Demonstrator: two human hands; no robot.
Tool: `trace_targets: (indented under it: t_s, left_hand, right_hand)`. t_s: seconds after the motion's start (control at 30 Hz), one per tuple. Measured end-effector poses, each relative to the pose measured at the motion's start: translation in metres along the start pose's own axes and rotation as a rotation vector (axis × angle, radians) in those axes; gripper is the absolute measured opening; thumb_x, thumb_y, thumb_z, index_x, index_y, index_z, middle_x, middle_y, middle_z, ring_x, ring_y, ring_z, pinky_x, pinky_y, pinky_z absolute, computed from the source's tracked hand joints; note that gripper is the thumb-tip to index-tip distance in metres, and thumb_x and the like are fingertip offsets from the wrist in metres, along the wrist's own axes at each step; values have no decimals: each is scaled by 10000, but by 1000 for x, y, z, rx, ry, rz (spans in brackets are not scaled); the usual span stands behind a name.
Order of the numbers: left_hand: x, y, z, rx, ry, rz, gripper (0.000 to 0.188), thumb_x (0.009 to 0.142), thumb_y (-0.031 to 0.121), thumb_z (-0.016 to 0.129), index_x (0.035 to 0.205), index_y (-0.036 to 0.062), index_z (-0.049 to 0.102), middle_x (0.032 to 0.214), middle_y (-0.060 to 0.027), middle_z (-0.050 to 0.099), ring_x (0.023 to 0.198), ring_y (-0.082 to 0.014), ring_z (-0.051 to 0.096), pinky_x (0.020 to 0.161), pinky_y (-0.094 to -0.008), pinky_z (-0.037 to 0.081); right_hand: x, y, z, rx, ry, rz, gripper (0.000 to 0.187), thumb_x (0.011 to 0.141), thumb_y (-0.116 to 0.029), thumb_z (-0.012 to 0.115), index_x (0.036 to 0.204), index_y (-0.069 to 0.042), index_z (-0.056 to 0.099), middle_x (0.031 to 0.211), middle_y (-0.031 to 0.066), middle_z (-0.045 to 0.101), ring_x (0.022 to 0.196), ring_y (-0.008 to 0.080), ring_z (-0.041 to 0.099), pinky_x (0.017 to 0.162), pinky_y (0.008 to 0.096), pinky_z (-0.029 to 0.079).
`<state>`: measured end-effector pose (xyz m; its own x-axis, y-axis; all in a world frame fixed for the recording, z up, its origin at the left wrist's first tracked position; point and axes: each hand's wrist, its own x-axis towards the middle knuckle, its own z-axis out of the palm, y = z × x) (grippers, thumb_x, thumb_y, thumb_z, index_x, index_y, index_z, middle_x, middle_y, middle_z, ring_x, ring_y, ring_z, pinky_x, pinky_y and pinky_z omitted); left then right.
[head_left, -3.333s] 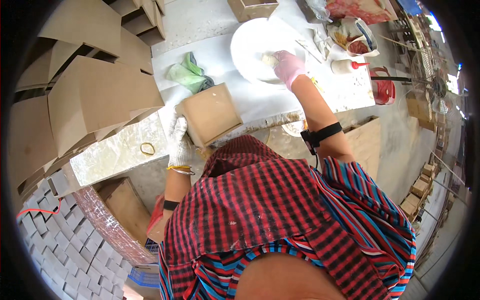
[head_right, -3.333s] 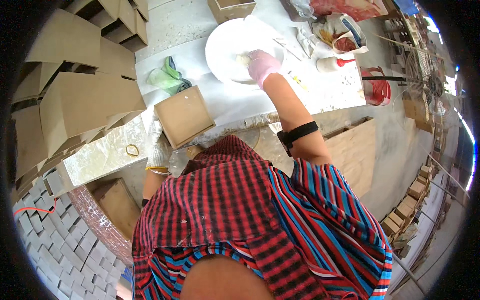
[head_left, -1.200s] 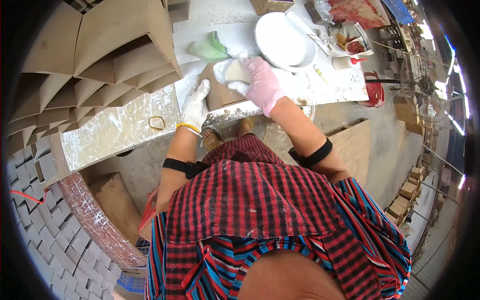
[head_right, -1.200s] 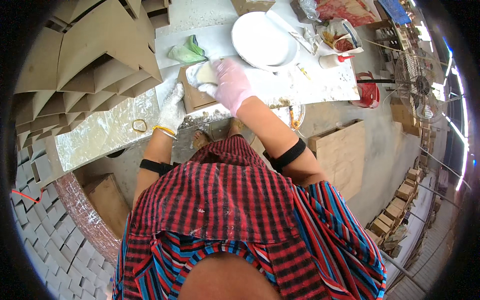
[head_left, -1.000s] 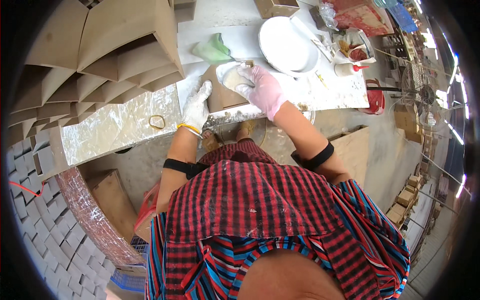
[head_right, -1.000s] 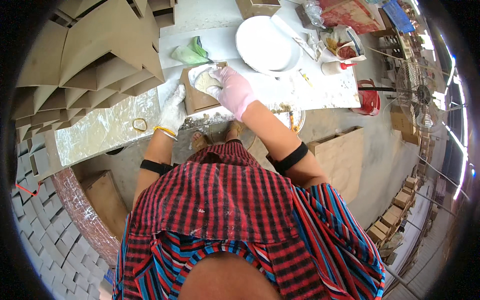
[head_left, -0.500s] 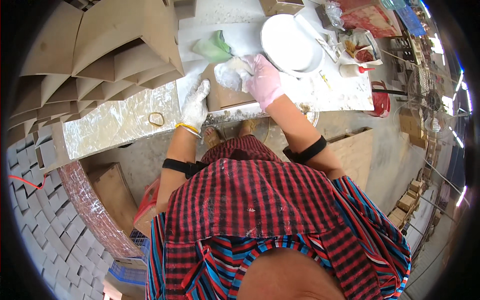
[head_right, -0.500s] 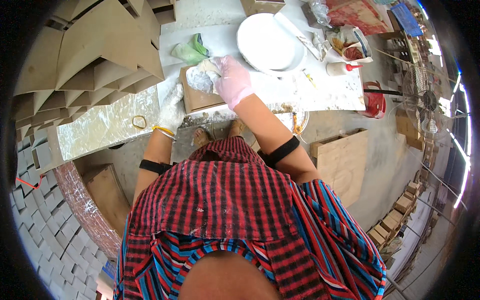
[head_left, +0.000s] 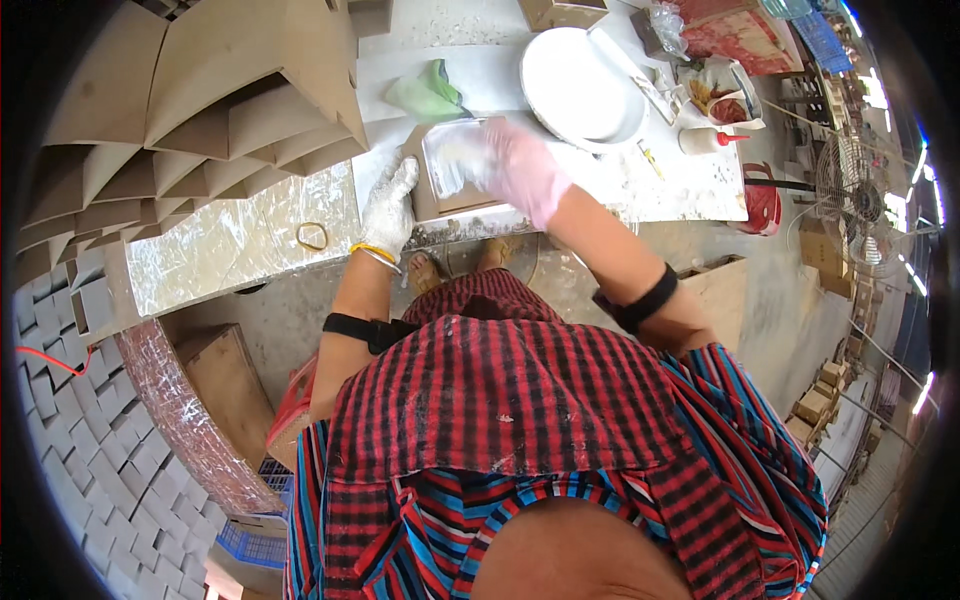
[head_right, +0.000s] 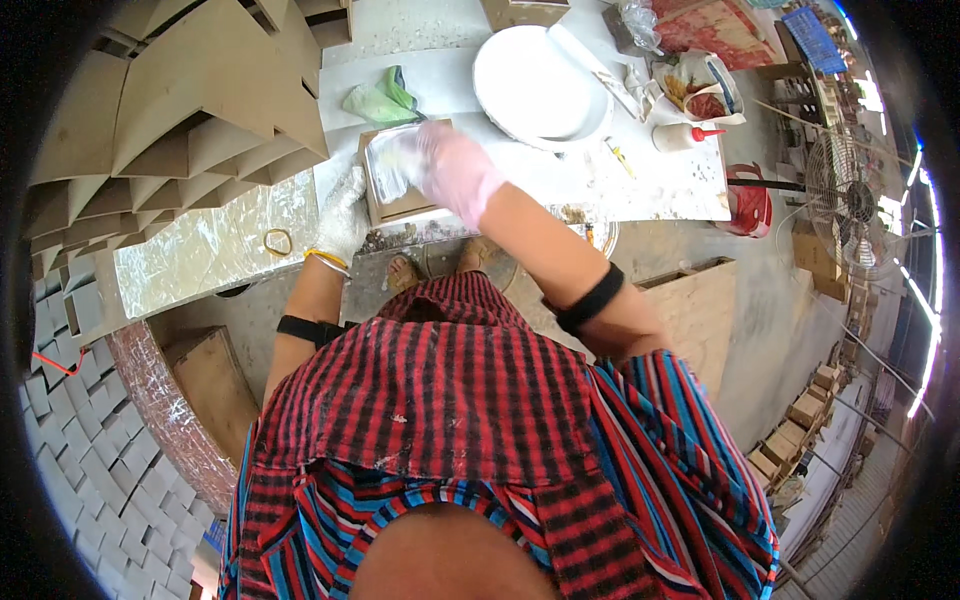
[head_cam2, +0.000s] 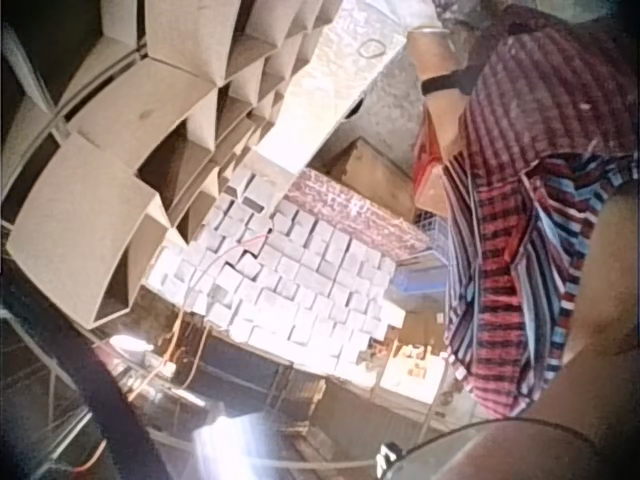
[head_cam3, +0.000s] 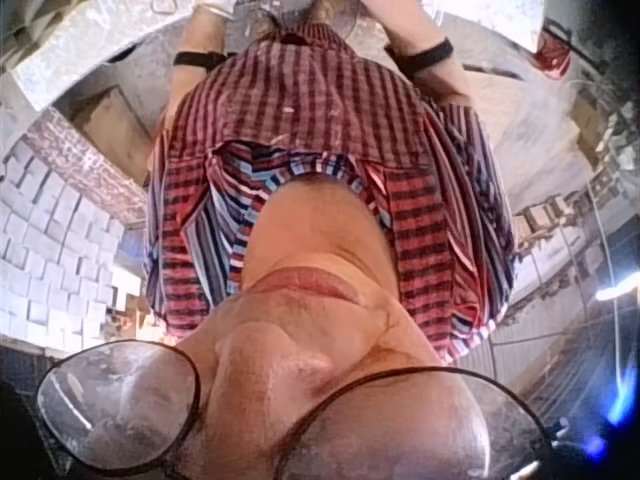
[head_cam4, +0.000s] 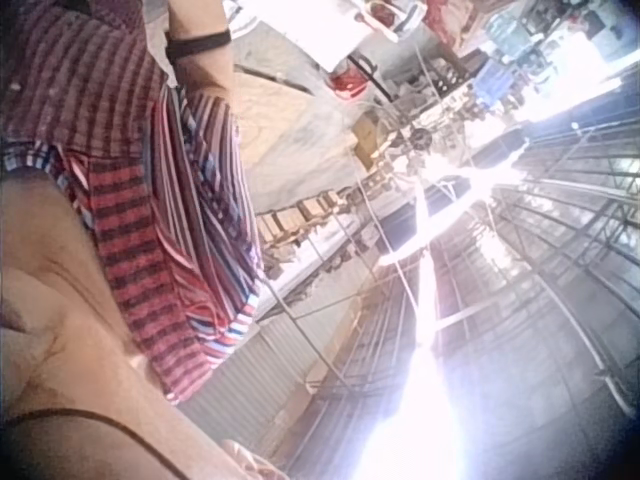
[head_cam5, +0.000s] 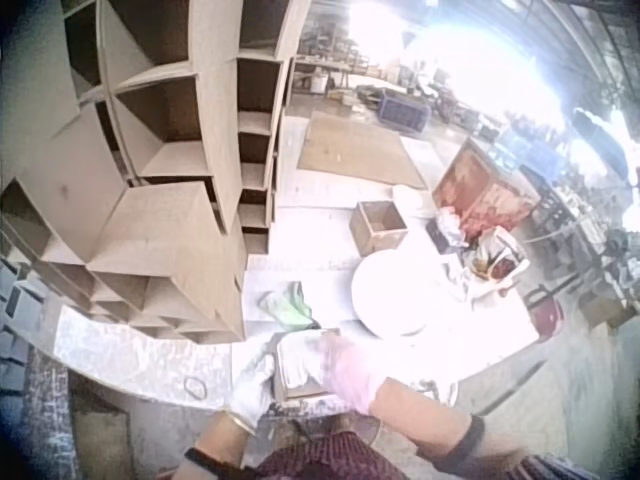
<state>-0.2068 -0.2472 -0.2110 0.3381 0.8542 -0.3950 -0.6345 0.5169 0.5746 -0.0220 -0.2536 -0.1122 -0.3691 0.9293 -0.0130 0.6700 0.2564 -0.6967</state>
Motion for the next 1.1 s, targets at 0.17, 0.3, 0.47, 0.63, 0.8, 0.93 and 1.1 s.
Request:
trace_targets:
  t_s: [0.17,0.3,0.47,0.63,0.8,0.93,1.1]
  left_hand:
    - [5,-2,0,31,-8,17,540,893,157,559,1352,-11,331,1282,-87,463,1166,-184,438,1001,-314,345]
    - [6,-4,-7,26,2,8,544,889,160,561,1351,-14,333,1289,-89,457,1170,-188,433,1005,-310,337]
    - [-1,2,2,23,-71,19,525,880,184,574,1327,6,364,1267,-94,476,1147,-202,460,986,-329,364]
    - [5,-5,-12,-17,-59,5,511,883,169,570,1323,7,368,1262,-90,482,1150,-193,458,980,-326,369]
    - [8,-7,-9,7,6,22,530,885,132,564,1344,-8,340,1268,-95,476,1156,-182,447,993,-303,354]
    - [4,-7,-10,16,-25,74,445,884,170,566,1282,34,420,1186,-84,534,1089,-209,508,937,-357,421]
    - [7,-9,-11,36,5,83,452,883,172,569,1285,33,415,1190,-84,530,1092,-210,506,935,-353,421]
  right_hand:
    - [18,0,39,72,142,187,172,892,-147,515,1002,-29,575,982,128,609,905,246,575,790,321,441]
    - [-9,-10,14,-3,-133,14,161,891,-129,505,981,-16,576,950,174,597,836,322,549,751,359,435]
    - [1,-8,-3,-86,123,-152,228,902,-214,485,975,-22,585,964,198,592,894,343,567,764,393,426]
    - [-19,-42,-5,-143,-234,0,180,854,-124,524,998,-40,593,937,155,597,914,343,546,773,388,454]
    - [0,-24,-16,-185,-311,-173,236,794,-33,546,1027,-55,581,970,153,573,875,321,554,778,387,455]
    - [-16,-25,-8,-168,-214,-246,352,715,38,576,1056,-52,574,1005,149,567,934,310,551,827,358,454]
    - [-14,-2,-21,87,-346,47,254,832,-62,529,1079,-70,591,1033,166,561,961,319,541,847,356,444]
